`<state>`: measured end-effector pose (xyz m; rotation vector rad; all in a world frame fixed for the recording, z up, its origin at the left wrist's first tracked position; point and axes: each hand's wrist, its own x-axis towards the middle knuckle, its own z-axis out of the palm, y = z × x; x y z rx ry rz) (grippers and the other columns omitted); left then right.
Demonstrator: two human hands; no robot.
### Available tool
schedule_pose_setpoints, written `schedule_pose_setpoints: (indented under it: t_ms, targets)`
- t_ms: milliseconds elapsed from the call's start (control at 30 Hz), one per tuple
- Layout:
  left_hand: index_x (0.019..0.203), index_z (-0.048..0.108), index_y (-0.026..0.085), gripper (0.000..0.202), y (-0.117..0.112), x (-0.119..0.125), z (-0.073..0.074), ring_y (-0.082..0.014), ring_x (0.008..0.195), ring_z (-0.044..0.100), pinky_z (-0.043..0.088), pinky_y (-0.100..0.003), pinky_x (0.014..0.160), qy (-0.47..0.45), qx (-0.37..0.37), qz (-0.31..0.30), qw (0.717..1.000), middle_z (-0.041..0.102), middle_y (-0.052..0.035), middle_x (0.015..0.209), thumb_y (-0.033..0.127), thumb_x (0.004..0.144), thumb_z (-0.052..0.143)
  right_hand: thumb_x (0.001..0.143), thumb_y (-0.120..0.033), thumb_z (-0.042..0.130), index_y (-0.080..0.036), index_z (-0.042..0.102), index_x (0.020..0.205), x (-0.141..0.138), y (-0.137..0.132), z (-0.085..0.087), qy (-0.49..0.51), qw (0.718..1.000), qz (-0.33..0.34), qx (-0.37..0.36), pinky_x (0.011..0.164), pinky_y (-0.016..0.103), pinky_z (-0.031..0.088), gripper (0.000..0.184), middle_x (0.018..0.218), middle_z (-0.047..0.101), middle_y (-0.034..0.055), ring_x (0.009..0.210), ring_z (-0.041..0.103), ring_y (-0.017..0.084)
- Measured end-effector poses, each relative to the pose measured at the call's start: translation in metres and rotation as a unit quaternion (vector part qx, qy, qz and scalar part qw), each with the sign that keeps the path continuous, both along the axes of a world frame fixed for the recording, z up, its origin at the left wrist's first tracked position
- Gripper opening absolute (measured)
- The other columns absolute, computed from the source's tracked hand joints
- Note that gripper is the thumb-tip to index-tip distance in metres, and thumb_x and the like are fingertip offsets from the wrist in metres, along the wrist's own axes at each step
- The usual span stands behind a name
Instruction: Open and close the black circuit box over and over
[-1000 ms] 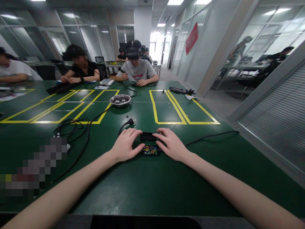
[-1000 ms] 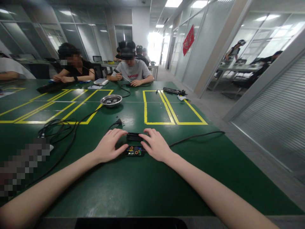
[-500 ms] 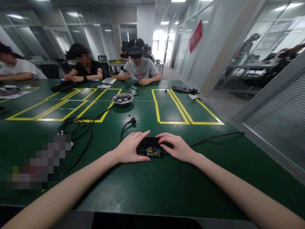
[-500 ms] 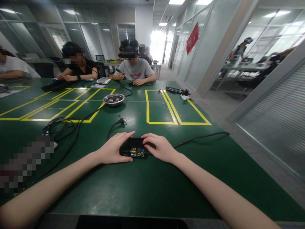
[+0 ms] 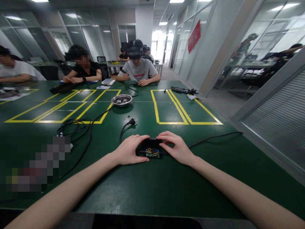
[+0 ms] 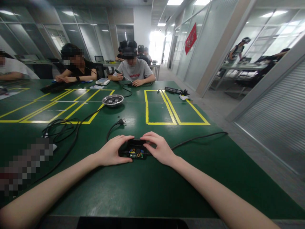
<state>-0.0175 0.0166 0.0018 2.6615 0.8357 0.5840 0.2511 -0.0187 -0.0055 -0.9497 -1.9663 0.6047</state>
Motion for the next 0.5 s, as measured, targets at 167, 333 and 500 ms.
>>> schedule_pose_setpoints:
  t_ms: [167,333,500]
  targets:
    - [0.143,0.051,0.020,0.079,-0.0003,0.0000,0.0018,-0.0312,0.114,0.069,0.054,-0.050,0.103,-0.001,-0.008,0.000,1.000,0.070,-0.0140,0.126,0.054,0.079,0.083,0.096,-0.023,0.060,-0.023,0.074,0.114,0.0004,0.0024,-0.0035,0.001,1.000,-0.002,-0.009,0.083,0.038,0.065,0.023,0.114,0.069,0.0100,0.104,0.070,0.023]
    - [0.138,0.053,0.021,0.073,-0.0002,0.0006,0.0016,-0.0295,0.109,0.070,0.055,-0.048,0.101,-0.007,-0.008,-0.003,1.000,0.071,-0.0121,0.122,0.052,0.079,0.083,0.095,-0.024,0.062,-0.022,0.073,0.114,0.0006,0.0020,-0.0021,0.027,0.999,0.027,-0.031,0.082,0.037,0.065,0.022,0.111,0.070,0.0088,0.102,0.070,0.021]
    - [0.125,0.059,0.019,0.055,-0.0004,0.0008,0.0046,-0.0257,0.100,0.069,0.056,-0.039,0.089,-0.014,0.003,-0.028,0.999,0.072,-0.0099,0.111,0.049,0.084,0.079,0.093,-0.024,0.065,-0.021,0.072,0.110,0.0002,-0.0008,0.0036,0.013,0.997,0.062,-0.040,0.080,0.034,0.064,0.018,0.107,0.068,0.0079,0.099,0.068,0.020]
